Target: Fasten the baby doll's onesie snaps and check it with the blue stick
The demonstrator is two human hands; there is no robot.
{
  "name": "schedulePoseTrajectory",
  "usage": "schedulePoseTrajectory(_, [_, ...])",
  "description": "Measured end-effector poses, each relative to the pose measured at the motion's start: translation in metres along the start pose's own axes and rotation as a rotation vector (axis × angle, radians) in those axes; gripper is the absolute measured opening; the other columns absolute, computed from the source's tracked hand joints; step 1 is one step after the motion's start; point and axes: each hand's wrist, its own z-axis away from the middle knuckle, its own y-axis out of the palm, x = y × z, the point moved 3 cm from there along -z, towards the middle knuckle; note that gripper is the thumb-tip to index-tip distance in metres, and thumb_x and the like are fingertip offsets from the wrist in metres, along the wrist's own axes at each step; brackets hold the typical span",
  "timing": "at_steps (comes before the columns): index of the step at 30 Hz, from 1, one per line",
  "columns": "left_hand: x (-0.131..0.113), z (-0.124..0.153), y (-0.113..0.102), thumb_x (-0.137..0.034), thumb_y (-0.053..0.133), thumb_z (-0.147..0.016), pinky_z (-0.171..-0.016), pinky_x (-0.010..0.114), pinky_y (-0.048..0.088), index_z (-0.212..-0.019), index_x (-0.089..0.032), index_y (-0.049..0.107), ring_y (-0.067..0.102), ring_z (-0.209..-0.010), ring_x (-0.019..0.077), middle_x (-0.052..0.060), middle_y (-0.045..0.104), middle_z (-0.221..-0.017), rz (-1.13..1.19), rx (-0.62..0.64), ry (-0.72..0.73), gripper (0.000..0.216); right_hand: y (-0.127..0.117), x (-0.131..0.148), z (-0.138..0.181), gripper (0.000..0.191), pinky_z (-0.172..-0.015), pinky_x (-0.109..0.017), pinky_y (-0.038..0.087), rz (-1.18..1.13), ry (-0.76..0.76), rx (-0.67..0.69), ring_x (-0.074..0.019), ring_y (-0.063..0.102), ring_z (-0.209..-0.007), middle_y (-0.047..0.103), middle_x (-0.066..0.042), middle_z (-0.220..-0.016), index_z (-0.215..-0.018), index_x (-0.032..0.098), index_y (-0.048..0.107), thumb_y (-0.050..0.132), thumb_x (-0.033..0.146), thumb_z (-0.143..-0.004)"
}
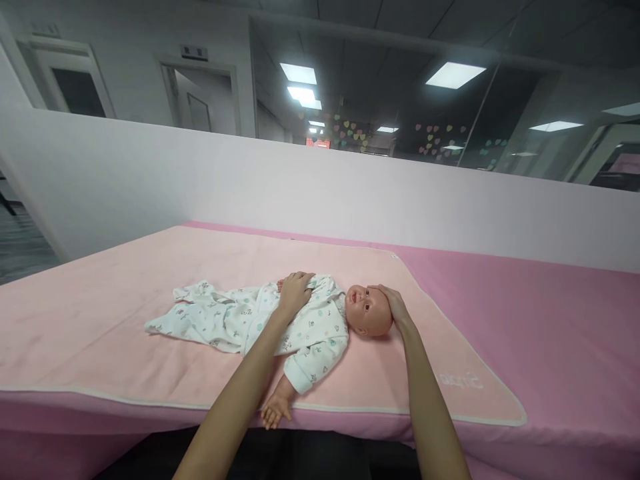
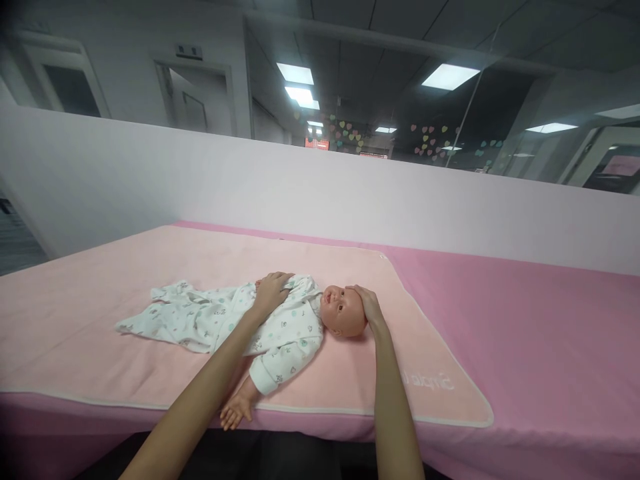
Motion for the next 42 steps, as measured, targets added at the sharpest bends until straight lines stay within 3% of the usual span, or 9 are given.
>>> schedulePoseTrajectory(3, [0.0, 0.0, 0.0, -0.016, 0.045, -0.07, -0.088, 0.034, 0.037, -0.114, -0.024, 0.053, 0.049, -0.1, 0.0226, 0.004, 0.058, -0.107, 0.002, -0.002, 0.0, 0.045, 0.002, 0.003, 0.004, 0.03, -0.083, -0.035, 0.044, -0.028, 0.062, 0.01, -0.0236, 0.061, -0.087, 0.069, -0.007, -0.085, -0.077, 0.015, 0.069, 0.059, 0.041, -0.066])
schedulePoseTrajectory(8, [0.0, 0.0, 0.0, -0.016, 0.046, -0.07, -0.087, 0.034, 0.037, -0.114, -0.023, 0.054, 0.049, -0.1, 0.0225, 0.005, 0.058, -0.107, 0.005, -0.008, 0.003, 0.045, 0.002, 0.003, 0.005, 0.029, -0.081, -0.034, 0.045, -0.042, 0.072, -0.003, -0.023, 0.062, -0.083, 0.069, -0.006, -0.084, -0.077, 0.015, 0.069, 0.059, 0.041, -0.066])
schedulePoseTrajectory(13, [0.0, 0.0, 0.0, -0.016, 0.046, -0.07, -0.087, 0.034, 0.037, -0.113, -0.024, 0.054, 0.049, -0.1, 0.0226, 0.004, 0.059, -0.106, 0.0, -0.008, 0.001, 0.045, -0.001, -0.002, -0.001, 0.038, -0.095, -0.035, 0.039, -0.024, -0.008, -0.035, -0.0246, 0.052, -0.109, 0.061, -0.007, -0.112, -0.094, 0.017, 0.066, 0.058, 0.042, -0.066])
schedulePoseTrajectory(17, [0.0, 0.0, 0.0, -0.016, 0.046, -0.07, -0.087, 0.034, 0.038, -0.113, -0.024, 0.054, 0.049, -0.099, 0.0229, 0.004, 0.059, -0.106, -0.001, -0.018, 0.006, 0.045, -0.005, -0.005, -0.003, 0.061, -0.105, -0.035, 0.027, 0.053, -0.06, -0.091, -0.0206, 0.03, -0.128, 0.035, -0.002, -0.138, -0.125, 0.024, 0.045, 0.057, 0.044, -0.07])
schedulePoseTrajectory(20, [0.0, 0.0, 0.0, -0.017, 0.047, -0.069, -0.087, 0.034, 0.038, -0.113, -0.023, 0.054, 0.05, -0.099, 0.0229, 0.004, 0.059, -0.106, 0.0, -0.018, 0.006, 0.045, -0.005, -0.002, 0.0, 0.066, -0.105, -0.036, 0.028, 0.077, -0.051, -0.131, -0.0201, 0.025, -0.13, 0.028, 0.001, -0.141, -0.131, 0.029, 0.036, 0.056, 0.045, -0.07])
schedulePoseTrajectory(23, [0.0, 0.0, 0.0, -0.017, 0.046, -0.07, -0.087, 0.034, 0.038, -0.113, -0.023, 0.054, 0.05, -0.099, 0.0229, 0.004, 0.059, -0.106, -0.001, -0.017, 0.003, 0.045, -0.002, 0.004, 0.004, 0.054, -0.102, -0.036, 0.032, 0.053, -0.06, -0.095, -0.0221, 0.036, -0.124, 0.045, -0.002, -0.131, -0.119, 0.025, 0.052, 0.055, 0.047, -0.07])
schedulePoseTrajectory(26, [0.0, 0.0, 0.001, -0.017, 0.046, -0.07, -0.087, 0.034, 0.038, -0.114, -0.023, 0.054, 0.05, -0.099, 0.0227, 0.004, 0.059, -0.107, -0.002, -0.012, -0.001, 0.045, 0.003, 0.008, 0.008, 0.045, -0.091, -0.038, 0.043, 0.017, 0.016, 0.025, -0.0254, 0.058, -0.099, 0.066, -0.009, -0.1, -0.091, 0.016, 0.067, 0.053, 0.053, -0.071])
schedulePoseTrajectory(29, [0.0, 0.0, 0.0, -0.016, 0.046, -0.07, -0.087, 0.034, 0.038, -0.114, -0.024, 0.053, 0.05, -0.1, 0.0226, 0.004, 0.059, -0.107, 0.001, -0.005, -0.005, 0.045, 0.004, 0.009, 0.009, 0.041, -0.083, -0.036, 0.046, -0.024, 0.044, 0.048, -0.0237, 0.063, -0.083, 0.07, -0.008, -0.082, -0.077, 0.015, 0.069, 0.057, 0.053, -0.068])
schedulePoseTrajectory(42, [-0.001, 0.0, -0.002, -0.016, 0.046, -0.071, -0.089, 0.034, 0.037, -0.115, -0.025, 0.052, 0.049, -0.102, 0.0223, 0.004, 0.058, -0.109, 0.014, 0.022, -0.025, 0.045, 0.002, 0.005, 0.006, 0.035, -0.084, -0.033, 0.045, -0.039, -0.006, 0.022, -0.022, 0.061, -0.087, 0.069, -0.006, -0.087, -0.077, 0.017, 0.07, 0.062, 0.049, -0.064])
